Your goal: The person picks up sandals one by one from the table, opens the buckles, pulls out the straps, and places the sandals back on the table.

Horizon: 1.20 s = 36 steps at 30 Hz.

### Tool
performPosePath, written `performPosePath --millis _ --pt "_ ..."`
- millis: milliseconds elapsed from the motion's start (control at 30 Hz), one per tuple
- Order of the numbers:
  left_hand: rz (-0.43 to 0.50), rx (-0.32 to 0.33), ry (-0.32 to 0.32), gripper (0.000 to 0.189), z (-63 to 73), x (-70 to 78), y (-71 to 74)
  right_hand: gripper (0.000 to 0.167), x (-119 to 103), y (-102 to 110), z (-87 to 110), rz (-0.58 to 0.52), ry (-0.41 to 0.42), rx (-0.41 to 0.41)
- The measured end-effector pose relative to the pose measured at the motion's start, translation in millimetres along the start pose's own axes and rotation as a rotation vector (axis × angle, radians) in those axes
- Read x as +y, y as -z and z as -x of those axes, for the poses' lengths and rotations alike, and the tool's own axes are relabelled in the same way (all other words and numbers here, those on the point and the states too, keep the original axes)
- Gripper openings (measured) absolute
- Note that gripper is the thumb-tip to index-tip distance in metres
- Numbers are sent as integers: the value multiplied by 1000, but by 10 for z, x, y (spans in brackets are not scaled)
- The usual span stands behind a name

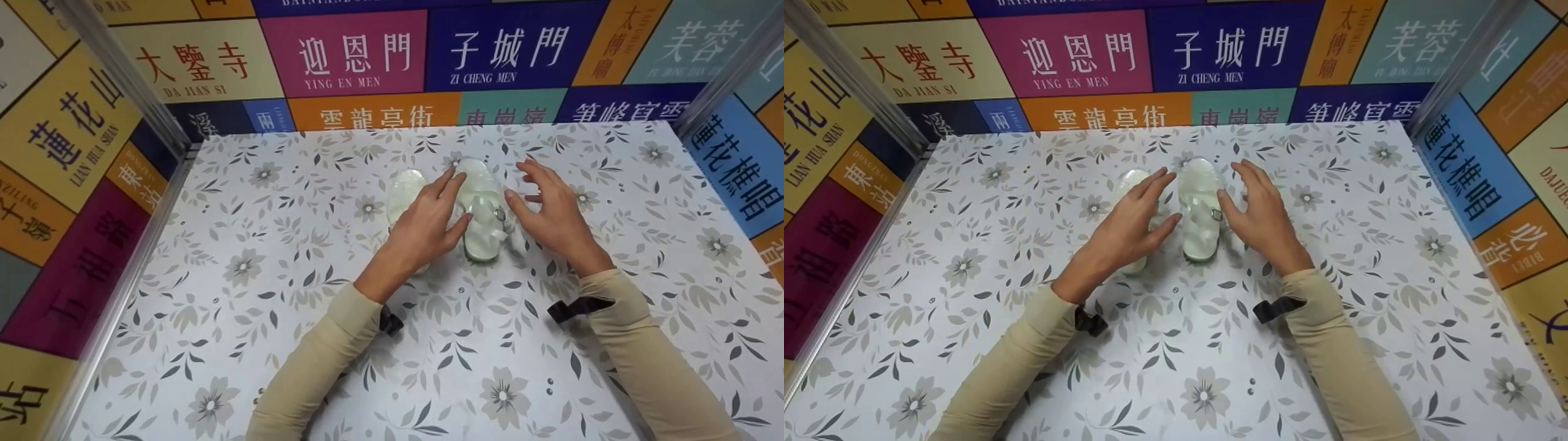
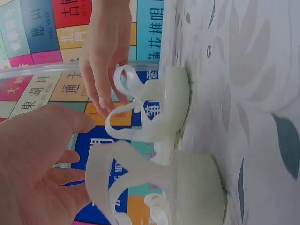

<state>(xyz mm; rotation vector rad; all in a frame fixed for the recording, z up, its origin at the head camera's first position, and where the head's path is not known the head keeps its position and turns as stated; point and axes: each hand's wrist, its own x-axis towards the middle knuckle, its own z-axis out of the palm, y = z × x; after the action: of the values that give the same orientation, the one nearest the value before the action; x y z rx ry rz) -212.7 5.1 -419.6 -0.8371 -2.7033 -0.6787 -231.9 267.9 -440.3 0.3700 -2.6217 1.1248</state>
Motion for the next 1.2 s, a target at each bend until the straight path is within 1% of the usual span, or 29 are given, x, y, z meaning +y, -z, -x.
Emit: performPosePath --millis 100,233,300,467,633,767,933,1033,1200 --pt "22 -23 -11 66 -40 78 -38 57 24 -28 30 -35 -30 -41" --pt "58 -37 -36 65 -91 184 -84 56 64 -70 54 -61 -64 -101" --pt "55 -43 -34 66 -113 231 -109 57 86 -90 58 -77 -86 -135" --pt "22 -51 23 66 -159 299 -187 60 129 -127 72 -131 -160 -209" --pt "76 -48 69 64 -204 293 -286 64 168 -160 84 -177 -217 -269" --pt "75 -55 90 62 -209 297 -325 64 190 -175 88 -183 -220 -282" --pt "72 -67 120 63 -212 324 -351 59 229 -165 81 -213 -220 -288" --pt "80 -102 147 65 -207 337 -376 58 248 -165 75 -237 -221 -289" --pt "81 -182 198 67 -199 326 -397 60 271 -191 73 -291 -237 -279"
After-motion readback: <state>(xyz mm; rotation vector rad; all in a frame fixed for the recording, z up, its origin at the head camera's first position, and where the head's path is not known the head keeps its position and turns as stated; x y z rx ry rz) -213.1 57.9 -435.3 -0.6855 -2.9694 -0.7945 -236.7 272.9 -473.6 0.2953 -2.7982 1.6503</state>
